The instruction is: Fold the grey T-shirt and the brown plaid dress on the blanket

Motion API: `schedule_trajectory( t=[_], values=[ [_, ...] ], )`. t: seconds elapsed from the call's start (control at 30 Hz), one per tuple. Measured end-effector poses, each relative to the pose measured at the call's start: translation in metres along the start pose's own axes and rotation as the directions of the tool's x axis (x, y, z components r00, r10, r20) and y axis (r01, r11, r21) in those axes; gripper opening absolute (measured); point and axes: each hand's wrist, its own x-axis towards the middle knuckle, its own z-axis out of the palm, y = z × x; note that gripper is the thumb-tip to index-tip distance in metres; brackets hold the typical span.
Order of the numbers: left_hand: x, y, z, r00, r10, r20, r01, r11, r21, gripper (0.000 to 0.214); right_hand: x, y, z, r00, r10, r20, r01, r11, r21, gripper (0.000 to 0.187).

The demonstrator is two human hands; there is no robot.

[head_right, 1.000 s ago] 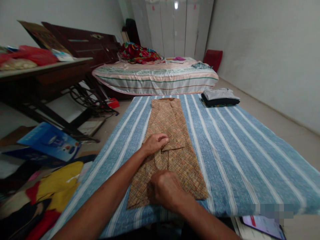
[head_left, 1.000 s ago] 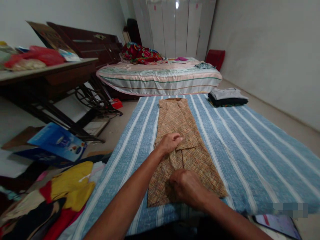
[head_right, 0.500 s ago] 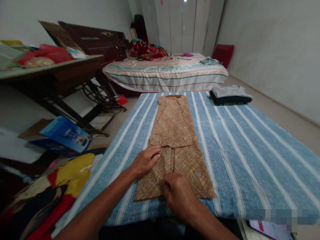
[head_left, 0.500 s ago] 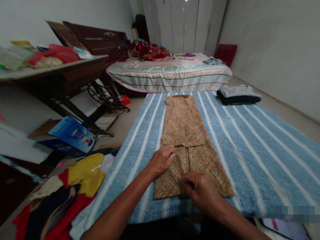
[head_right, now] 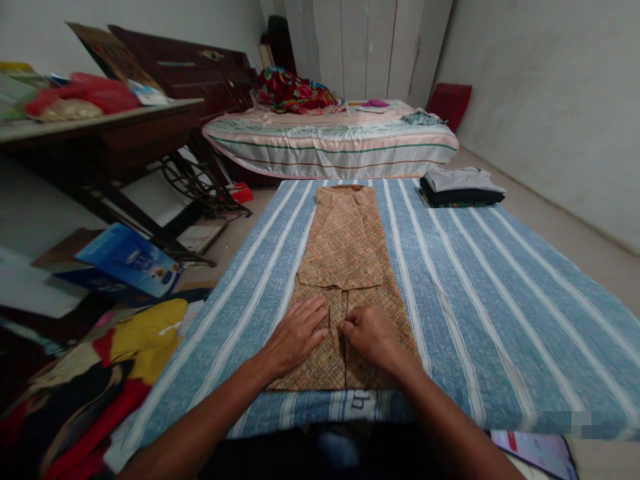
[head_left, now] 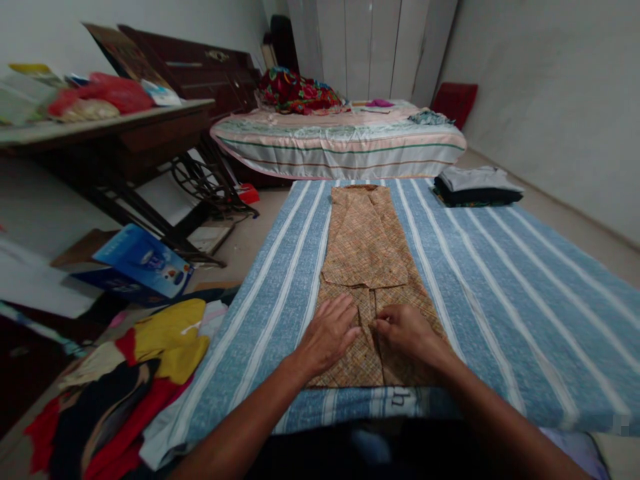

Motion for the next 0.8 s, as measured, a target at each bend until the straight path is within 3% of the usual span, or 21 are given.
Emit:
schedule_trajectory(
  t=[0.13,0.3,0.6,0.8],
  values=[
    [0.001,0.003,0.003,0.998,-0.035,0.051,0.033,0.999,0.035,0.043,0.037,-0.008,-0.001,0.996,0.064,0.054,-0.067,0.997,0.049,0.023],
    [0.001,0.006,0.002,0.995,-0.05,0.087,0.046,0.998,0.046,0.048,0.052,-0.013,0.004,0.988,0.104,0.118,-0.121,0.982,0.149,0.022],
    [-0.007,0.012,0.004,0.991,-0.032,0.129,0.019,0.995,0.1,0.054,0.041,0.003,0.002,0.987,0.116,0.11,-0.13,0.984,0.125,0.024],
    [-0.022,0.02,0.006,0.998,-0.05,0.04,0.046,0.993,0.106,0.055,0.016,0.001,0.004,0.997,0.054,0.05,-0.053,0.998,-0.016,0.026]
  ],
)
